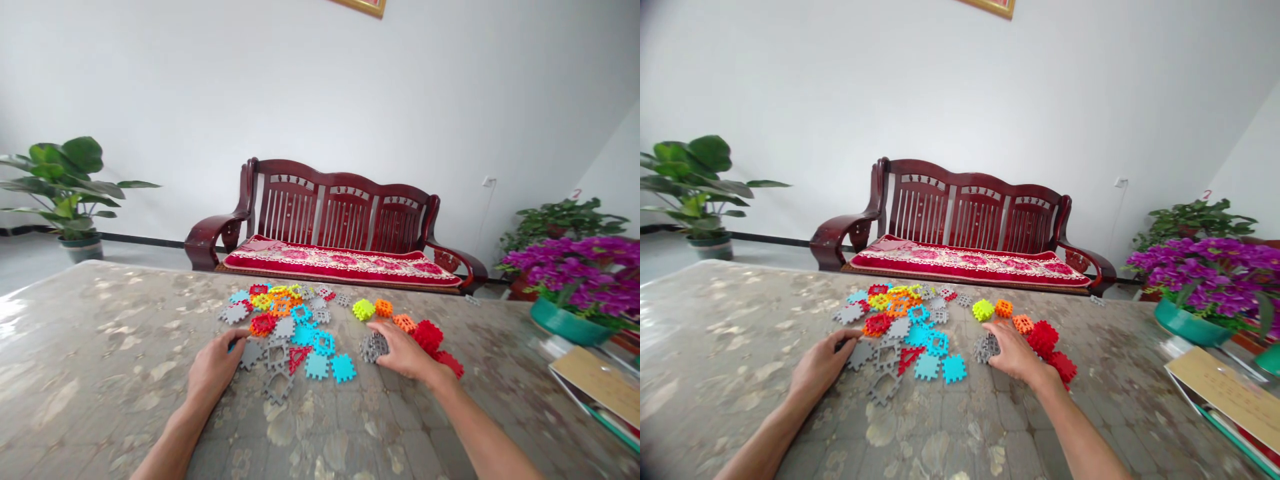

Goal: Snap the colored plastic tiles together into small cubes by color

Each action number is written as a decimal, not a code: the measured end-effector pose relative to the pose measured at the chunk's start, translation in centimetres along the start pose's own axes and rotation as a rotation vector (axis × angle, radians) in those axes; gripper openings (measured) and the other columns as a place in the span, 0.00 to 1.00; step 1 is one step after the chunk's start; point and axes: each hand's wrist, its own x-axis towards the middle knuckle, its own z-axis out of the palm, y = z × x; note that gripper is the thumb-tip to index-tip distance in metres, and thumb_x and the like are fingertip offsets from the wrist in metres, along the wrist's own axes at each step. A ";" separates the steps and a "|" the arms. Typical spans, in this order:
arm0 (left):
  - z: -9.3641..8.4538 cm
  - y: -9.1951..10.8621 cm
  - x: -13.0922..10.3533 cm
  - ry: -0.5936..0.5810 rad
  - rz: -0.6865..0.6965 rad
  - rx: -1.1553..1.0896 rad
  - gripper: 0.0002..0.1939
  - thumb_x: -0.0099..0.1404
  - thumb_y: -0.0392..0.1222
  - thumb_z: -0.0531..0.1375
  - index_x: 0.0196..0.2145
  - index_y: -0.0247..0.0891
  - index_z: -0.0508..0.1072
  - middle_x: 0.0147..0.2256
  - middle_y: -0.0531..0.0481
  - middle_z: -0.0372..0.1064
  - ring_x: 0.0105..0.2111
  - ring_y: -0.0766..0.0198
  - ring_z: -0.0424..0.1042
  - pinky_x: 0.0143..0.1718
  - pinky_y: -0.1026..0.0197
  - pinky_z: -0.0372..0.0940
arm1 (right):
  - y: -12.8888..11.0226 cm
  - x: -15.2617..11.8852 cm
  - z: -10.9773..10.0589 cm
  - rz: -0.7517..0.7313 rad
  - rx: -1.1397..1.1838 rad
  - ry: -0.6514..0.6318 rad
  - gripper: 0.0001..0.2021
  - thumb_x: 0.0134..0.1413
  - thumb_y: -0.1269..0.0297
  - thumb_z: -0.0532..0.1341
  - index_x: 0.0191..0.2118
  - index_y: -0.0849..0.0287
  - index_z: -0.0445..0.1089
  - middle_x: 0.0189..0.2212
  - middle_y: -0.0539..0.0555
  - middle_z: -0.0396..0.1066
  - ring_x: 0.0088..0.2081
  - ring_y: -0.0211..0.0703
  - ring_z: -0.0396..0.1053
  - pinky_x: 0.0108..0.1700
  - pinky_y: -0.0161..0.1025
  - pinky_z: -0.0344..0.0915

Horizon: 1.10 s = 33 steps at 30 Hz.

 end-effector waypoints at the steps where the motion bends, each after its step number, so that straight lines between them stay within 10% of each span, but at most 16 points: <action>1: 0.0 0.0 0.0 0.001 0.003 0.000 0.20 0.65 0.51 0.50 0.46 0.50 0.78 0.41 0.50 0.79 0.42 0.55 0.77 0.37 0.61 0.65 | 0.0 -0.1 -0.1 0.006 0.010 -0.003 0.37 0.38 0.72 0.61 0.61 0.64 0.64 0.58 0.63 0.66 0.60 0.55 0.62 0.63 0.49 0.57; 21: -0.1 0.1 0.0 -0.027 -0.014 0.011 0.21 0.66 0.51 0.48 0.48 0.50 0.77 0.43 0.51 0.79 0.44 0.55 0.76 0.39 0.61 0.64 | -0.1 -1.0 -0.2 -0.057 0.161 -0.047 0.35 0.37 0.74 0.60 0.58 0.57 0.67 0.56 0.57 0.69 0.57 0.52 0.66 0.62 0.49 0.59; 28: 0.2 -0.1 0.1 -0.016 0.005 0.007 0.21 0.65 0.52 0.48 0.47 0.50 0.77 0.42 0.51 0.79 0.43 0.56 0.76 0.39 0.62 0.64 | 1.2 -0.3 -0.2 0.047 0.093 0.135 0.33 0.40 0.76 0.57 0.58 0.60 0.67 0.57 0.60 0.68 0.60 0.52 0.63 0.64 0.50 0.55; 33: 0.2 -0.2 0.2 -0.021 0.004 0.004 0.21 0.65 0.52 0.48 0.47 0.50 0.77 0.43 0.51 0.79 0.44 0.55 0.76 0.40 0.62 0.64 | 1.3 -0.4 -0.1 -0.004 0.027 0.004 0.38 0.36 0.79 0.56 0.60 0.59 0.66 0.59 0.59 0.67 0.61 0.51 0.62 0.64 0.49 0.54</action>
